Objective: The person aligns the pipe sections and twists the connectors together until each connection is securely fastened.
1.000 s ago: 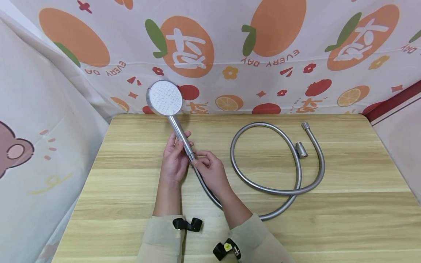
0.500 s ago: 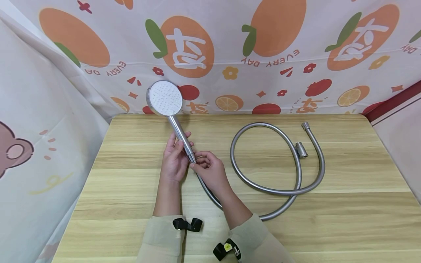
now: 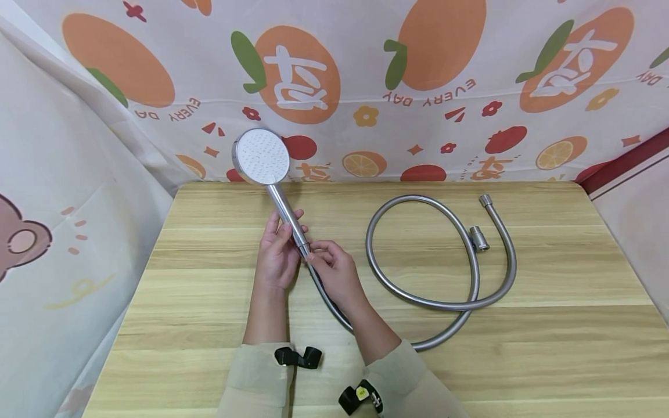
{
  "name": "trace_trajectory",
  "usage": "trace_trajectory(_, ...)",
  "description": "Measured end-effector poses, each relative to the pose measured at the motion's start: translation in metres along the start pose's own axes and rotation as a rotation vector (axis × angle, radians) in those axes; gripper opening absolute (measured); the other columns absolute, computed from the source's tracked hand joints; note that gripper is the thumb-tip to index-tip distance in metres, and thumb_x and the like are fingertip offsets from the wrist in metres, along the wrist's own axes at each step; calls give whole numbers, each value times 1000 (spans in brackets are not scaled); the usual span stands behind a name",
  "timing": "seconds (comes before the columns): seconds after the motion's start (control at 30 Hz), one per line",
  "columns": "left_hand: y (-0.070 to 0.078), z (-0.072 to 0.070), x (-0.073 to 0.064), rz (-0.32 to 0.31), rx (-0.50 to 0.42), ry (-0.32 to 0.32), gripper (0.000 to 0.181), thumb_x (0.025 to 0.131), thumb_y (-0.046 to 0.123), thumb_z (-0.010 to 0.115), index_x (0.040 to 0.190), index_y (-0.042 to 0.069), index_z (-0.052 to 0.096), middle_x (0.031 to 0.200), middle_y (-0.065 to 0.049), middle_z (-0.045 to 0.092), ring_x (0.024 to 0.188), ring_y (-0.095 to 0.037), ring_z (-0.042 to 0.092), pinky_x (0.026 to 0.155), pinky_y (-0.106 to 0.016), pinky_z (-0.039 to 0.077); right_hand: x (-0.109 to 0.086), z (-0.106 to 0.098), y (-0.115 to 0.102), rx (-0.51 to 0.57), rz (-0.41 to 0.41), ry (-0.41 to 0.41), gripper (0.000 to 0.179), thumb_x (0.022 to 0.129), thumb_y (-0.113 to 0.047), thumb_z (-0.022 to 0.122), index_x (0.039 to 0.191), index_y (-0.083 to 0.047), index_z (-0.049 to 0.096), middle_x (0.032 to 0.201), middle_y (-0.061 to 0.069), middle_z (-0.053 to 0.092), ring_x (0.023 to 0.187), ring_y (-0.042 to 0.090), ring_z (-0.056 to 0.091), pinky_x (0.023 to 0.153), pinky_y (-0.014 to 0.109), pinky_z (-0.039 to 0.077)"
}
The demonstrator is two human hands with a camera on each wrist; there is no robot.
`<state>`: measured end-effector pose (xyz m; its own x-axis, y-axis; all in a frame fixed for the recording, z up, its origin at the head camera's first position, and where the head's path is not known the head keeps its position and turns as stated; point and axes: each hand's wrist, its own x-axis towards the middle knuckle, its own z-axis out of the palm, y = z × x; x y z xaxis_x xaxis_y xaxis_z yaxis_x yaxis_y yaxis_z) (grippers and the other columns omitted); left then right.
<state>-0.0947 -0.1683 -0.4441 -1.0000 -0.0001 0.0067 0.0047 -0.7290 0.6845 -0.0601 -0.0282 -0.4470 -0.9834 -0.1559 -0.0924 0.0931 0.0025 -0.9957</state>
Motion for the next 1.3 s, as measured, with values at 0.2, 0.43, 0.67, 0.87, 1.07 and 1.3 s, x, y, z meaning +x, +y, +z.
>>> trace_trajectory(0.2, 0, 0, 0, 1, -2, -3, 52, 101, 11, 52, 151, 15, 37, 120, -5, 63, 92, -17, 64, 77, -29, 54, -1, 0, -3, 39, 24, -1, 22, 100, -22, 58, 117, -12, 66, 99, 14, 75, 91, 20, 69, 78, 27, 51)
trace_trajectory(0.43, 0, 1, -1, -1, 7, 8, 52, 101, 12, 52, 151, 16, 38, 120, -5, 63, 93, -17, 63, 77, -26, 53, 0, 1, 1, -9, 18, -1, 30, 89, -20, 74, 118, -16, 66, 87, 9, 73, 75, 15, 63, 65, 22, 48)
trace_trajectory(0.67, 1, 1, -1, -3, 20, 14, 54, 100, 13, 54, 151, 15, 37, 121, -5, 63, 94, -16, 62, 77, -26, 52, 1, 1, 3, -41, 1, -4, 34, 85, -19, 77, 117, -18, 65, 80, 3, 70, 69, 11, 58, 61, 21, 47)
trace_trajectory(0.87, 2, 2, -1, -3, -5, -5, 53, 101, 11, 52, 151, 14, 36, 120, -6, 63, 92, -16, 64, 77, -29, 54, 0, 1, -1, 9, 27, 18, 18, 96, -23, 65, 108, -11, 69, 88, 8, 75, 75, 12, 66, 66, 23, 51)
trace_trajectory(1.07, 1, 1, 0, -3, -17, -8, 51, 101, 10, 50, 150, 14, 38, 120, -6, 63, 91, -17, 64, 76, -30, 54, 0, 1, -4, 41, 65, 46, 18, 98, -22, 60, 100, -9, 71, 85, 6, 75, 73, 11, 66, 63, 21, 50)
trace_trajectory(1.3, 1, 1, 0, -3, 8, 4, 51, 101, 11, 50, 151, 14, 37, 120, -5, 63, 93, -16, 63, 78, -28, 53, 1, 1, 1, 12, 13, 22, 21, 91, -20, 71, 109, -11, 69, 87, 7, 73, 74, 13, 64, 64, 21, 50)
